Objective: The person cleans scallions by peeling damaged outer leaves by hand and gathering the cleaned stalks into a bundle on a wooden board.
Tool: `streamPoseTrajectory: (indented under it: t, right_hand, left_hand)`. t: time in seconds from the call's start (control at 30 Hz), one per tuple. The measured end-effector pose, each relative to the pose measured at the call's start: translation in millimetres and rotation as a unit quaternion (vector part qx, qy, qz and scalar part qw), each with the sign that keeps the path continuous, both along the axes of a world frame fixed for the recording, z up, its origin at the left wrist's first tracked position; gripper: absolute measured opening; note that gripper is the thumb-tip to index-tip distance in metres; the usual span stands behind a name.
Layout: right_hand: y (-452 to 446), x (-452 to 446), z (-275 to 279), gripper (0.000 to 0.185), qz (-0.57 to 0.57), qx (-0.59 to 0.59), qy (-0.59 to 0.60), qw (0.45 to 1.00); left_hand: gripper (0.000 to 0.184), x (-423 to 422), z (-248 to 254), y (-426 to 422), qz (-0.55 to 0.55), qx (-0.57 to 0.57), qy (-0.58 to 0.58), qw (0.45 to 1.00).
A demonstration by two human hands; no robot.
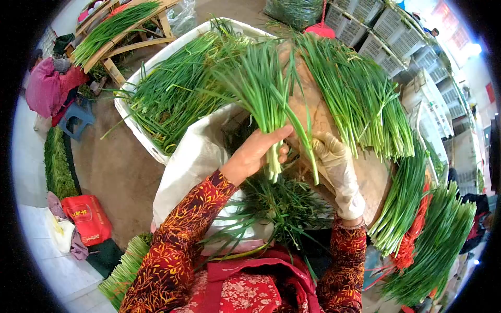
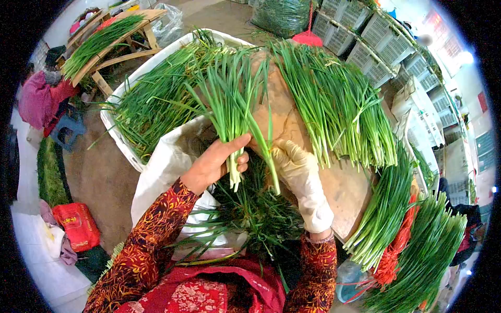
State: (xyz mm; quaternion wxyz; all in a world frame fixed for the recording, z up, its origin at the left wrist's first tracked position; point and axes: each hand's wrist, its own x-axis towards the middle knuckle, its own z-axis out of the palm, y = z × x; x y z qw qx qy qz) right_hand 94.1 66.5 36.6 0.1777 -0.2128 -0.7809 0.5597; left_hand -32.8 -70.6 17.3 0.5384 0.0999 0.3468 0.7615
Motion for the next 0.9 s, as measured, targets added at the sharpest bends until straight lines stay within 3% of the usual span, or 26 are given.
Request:
streamPoseTrajectory:
  t: [0.03,0.23,0.3,0.37,0.43,0.6,0.7,0.83,0.9]
  right_hand:
    - [4.1,-2.0,9.3,0.011,0.002,0.124,-0.013,0.992]
    - [-12.8,-13.1,23.8,0.006,-0.038,0.298,-0.050,0.953]
    - [-17.9,-20.8,17.9,0.006,-0.008,0.478,-0.012,0.878]
    - [-18.8,-25.6,25.7,0.007,0.013,0.454,-0.056,0.889]
    - [-8.6,-31.4,35.0,0.008,0.048,0.534,-0.033,0.844]
    - [19.6,-60.3,52.4,0.013,0.032,0.481,-0.072,0.873]
    - [20.2,-64.0,63.9,0.016,0.060,0.447,-0.117,0.885]
    - [8.3,-55.5,56.9,0.019,0.076,0.459,-0.133,0.875]
    - [4.2,-51.6,54.2,0.023,0.139,0.462,-0.142,0.864]
  left_hand:
    - [0.025,2.1,-1.7,-2.2,-0.008,-0.027,-0.009,1.000]
    - [0.032,30.7,-17.6,-2.3,-0.023,-0.027,0.010,0.999]
    - [0.034,39.9,-13.4,-0.4,-0.012,0.000,0.041,0.999]
    - [0.033,39.9,-3.6,-7.1,-0.015,-0.031,0.044,0.998]
    - [0.031,38.9,-13.0,-10.2,-0.048,-0.044,0.045,0.997]
    - [0.033,42.5,-20.8,-21.2,-0.052,0.010,-0.036,0.998]
    - [0.035,33.8,-12.0,-19.8,-0.008,-0.020,-0.091,0.996]
    - [0.036,27.8,-9.2,-11.7,-0.002,0.027,-0.091,0.995]
    - [0.032,29.9,-17.2,-5.7,0.010,0.016,-0.102,0.995]
